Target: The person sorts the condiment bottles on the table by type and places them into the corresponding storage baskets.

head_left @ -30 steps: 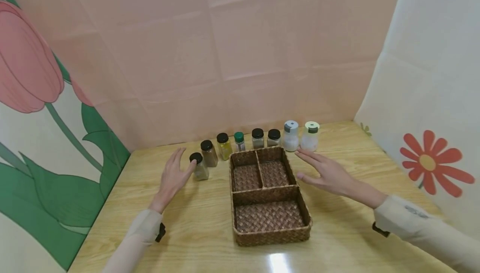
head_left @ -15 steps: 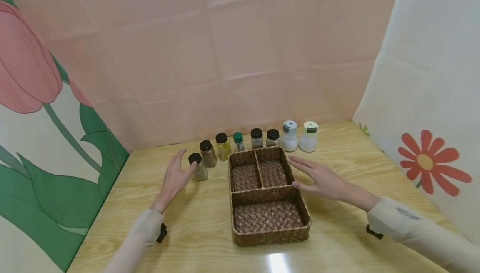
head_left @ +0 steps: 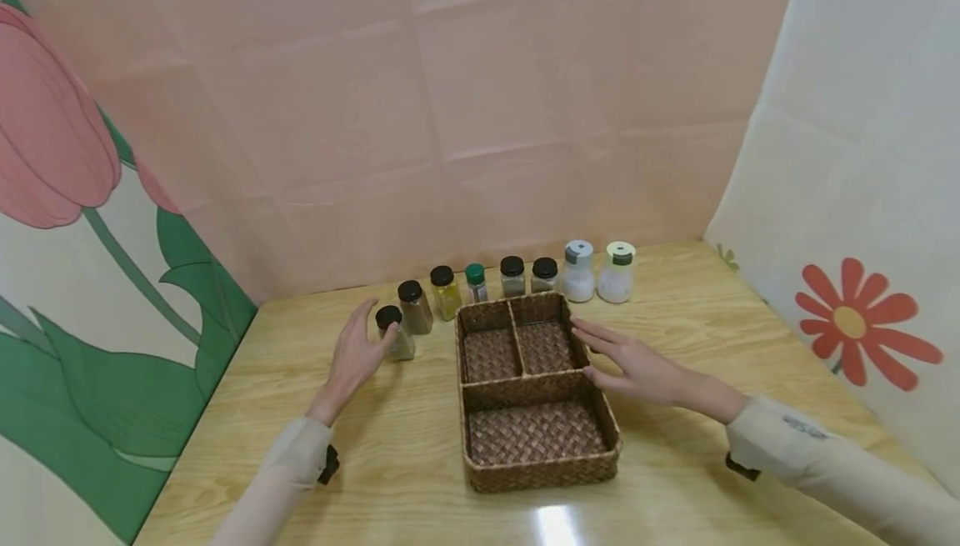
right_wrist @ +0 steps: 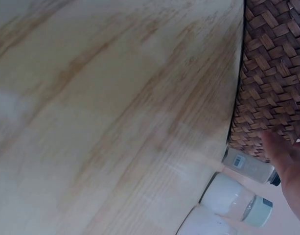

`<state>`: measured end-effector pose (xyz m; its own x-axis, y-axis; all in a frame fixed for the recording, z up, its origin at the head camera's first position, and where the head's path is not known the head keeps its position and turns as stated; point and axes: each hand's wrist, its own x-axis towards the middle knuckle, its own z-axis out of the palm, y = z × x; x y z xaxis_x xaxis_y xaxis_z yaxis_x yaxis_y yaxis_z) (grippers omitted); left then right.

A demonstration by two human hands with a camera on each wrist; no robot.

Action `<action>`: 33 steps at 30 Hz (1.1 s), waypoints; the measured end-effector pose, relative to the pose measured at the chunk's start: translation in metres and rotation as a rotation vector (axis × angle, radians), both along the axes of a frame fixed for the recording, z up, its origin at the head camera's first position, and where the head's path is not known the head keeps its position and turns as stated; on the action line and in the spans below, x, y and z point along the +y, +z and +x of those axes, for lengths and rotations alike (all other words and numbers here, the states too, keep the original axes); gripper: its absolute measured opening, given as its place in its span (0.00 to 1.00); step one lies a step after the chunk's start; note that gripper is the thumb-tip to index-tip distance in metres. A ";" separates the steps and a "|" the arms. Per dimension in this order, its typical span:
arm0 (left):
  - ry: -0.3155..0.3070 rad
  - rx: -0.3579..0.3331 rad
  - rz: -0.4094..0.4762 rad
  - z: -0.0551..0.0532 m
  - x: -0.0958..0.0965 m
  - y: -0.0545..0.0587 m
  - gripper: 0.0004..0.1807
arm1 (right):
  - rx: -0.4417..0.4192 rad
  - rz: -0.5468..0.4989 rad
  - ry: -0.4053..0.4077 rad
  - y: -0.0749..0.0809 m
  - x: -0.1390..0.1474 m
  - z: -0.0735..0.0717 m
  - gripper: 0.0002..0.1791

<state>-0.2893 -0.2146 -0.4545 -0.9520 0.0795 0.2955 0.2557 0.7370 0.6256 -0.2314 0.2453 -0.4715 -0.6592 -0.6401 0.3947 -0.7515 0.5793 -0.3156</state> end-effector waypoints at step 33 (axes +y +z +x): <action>-0.044 0.000 0.151 -0.002 0.013 0.002 0.34 | -0.047 -0.135 0.024 0.001 -0.009 0.006 0.33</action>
<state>-0.2909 -0.2014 -0.4527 -0.9487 0.0754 0.3071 0.2854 0.6226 0.7286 -0.2252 0.2362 -0.4705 -0.6638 -0.5992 0.4476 -0.7474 0.5109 -0.4246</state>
